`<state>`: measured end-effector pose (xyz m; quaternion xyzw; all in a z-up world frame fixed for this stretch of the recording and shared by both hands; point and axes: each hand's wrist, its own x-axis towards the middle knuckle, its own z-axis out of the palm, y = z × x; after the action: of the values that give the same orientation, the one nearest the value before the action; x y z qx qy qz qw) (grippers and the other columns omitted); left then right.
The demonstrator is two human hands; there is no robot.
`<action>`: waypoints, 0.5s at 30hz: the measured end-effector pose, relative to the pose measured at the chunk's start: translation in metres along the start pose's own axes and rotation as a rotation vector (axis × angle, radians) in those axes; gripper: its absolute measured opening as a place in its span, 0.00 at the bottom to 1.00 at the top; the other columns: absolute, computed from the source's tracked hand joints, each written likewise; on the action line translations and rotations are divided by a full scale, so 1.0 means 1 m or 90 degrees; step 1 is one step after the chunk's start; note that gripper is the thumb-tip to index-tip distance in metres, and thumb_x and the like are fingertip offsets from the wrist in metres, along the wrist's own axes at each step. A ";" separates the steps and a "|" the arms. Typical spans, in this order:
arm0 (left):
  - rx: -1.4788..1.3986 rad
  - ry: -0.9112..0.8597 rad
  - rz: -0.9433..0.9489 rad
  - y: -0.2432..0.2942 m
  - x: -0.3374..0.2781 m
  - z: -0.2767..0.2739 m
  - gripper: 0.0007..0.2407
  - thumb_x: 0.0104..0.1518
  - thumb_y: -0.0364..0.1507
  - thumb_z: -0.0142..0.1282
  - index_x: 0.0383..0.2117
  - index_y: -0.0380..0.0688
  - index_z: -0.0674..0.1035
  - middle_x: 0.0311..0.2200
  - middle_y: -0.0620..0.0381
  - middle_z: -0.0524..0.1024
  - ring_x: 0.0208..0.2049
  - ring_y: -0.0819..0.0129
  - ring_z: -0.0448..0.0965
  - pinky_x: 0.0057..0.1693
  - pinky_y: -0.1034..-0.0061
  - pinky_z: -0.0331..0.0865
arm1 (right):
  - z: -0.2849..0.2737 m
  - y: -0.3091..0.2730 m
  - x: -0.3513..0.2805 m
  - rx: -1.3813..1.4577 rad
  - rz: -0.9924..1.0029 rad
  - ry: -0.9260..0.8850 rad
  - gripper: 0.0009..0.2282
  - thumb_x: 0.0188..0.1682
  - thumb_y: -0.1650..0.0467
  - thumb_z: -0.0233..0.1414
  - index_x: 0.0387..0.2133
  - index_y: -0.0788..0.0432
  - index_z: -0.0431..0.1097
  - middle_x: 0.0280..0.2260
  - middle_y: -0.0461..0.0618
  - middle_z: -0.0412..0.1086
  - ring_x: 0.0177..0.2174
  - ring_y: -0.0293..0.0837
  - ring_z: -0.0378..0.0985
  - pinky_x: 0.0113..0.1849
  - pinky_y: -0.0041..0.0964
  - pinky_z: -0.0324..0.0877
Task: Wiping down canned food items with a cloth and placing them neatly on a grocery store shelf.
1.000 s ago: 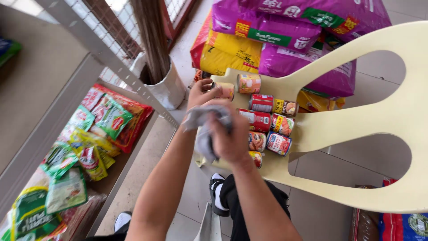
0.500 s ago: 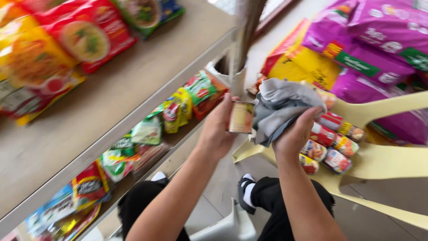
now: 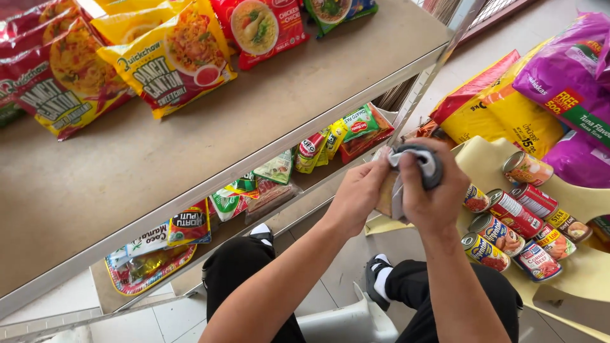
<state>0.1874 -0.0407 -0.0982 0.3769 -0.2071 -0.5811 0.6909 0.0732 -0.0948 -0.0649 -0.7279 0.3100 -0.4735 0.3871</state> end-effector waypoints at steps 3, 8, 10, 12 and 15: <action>0.031 -0.006 0.081 -0.013 0.008 -0.021 0.19 0.70 0.43 0.47 0.48 0.36 0.78 0.38 0.58 0.77 0.37 0.76 0.74 0.43 0.77 0.72 | 0.000 -0.020 -0.001 0.003 -0.071 -0.049 0.23 0.49 0.64 0.60 0.55 0.61 0.65 0.50 0.58 0.70 0.50 0.48 0.74 0.54 0.43 0.69; -0.040 0.056 0.045 0.018 0.002 -0.013 0.20 0.67 0.46 0.46 0.49 0.41 0.78 0.39 0.57 0.77 0.38 0.73 0.76 0.46 0.73 0.73 | -0.013 -0.044 0.005 -0.060 -0.267 -0.220 0.35 0.42 0.67 0.64 0.62 0.65 0.55 0.58 0.63 0.61 0.59 0.52 0.62 0.59 0.47 0.59; -0.074 0.063 0.010 0.014 0.006 -0.014 0.20 0.66 0.46 0.46 0.49 0.42 0.77 0.40 0.57 0.78 0.40 0.72 0.78 0.47 0.72 0.75 | -0.016 -0.029 0.005 -0.037 -0.233 -0.263 0.36 0.40 0.67 0.65 0.62 0.65 0.54 0.58 0.63 0.61 0.59 0.53 0.63 0.58 0.47 0.59; -0.065 0.017 -0.001 0.004 0.011 -0.014 0.21 0.67 0.46 0.46 0.50 0.40 0.77 0.44 0.56 0.78 0.43 0.72 0.78 0.50 0.72 0.75 | -0.018 -0.010 0.002 0.044 0.021 -0.219 0.31 0.44 0.67 0.64 0.61 0.59 0.62 0.55 0.56 0.71 0.54 0.48 0.73 0.56 0.42 0.67; -0.072 0.022 -0.027 0.009 0.007 -0.003 0.23 0.67 0.48 0.44 0.50 0.39 0.77 0.44 0.55 0.79 0.43 0.72 0.78 0.50 0.72 0.75 | -0.020 0.006 -0.007 0.002 0.023 -0.155 0.28 0.49 0.66 0.63 0.62 0.57 0.63 0.55 0.52 0.73 0.55 0.45 0.76 0.57 0.40 0.70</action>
<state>0.1971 -0.0468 -0.0937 0.3516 -0.1535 -0.5999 0.7021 0.0514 -0.0978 -0.0678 -0.7737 0.2733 -0.3749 0.4314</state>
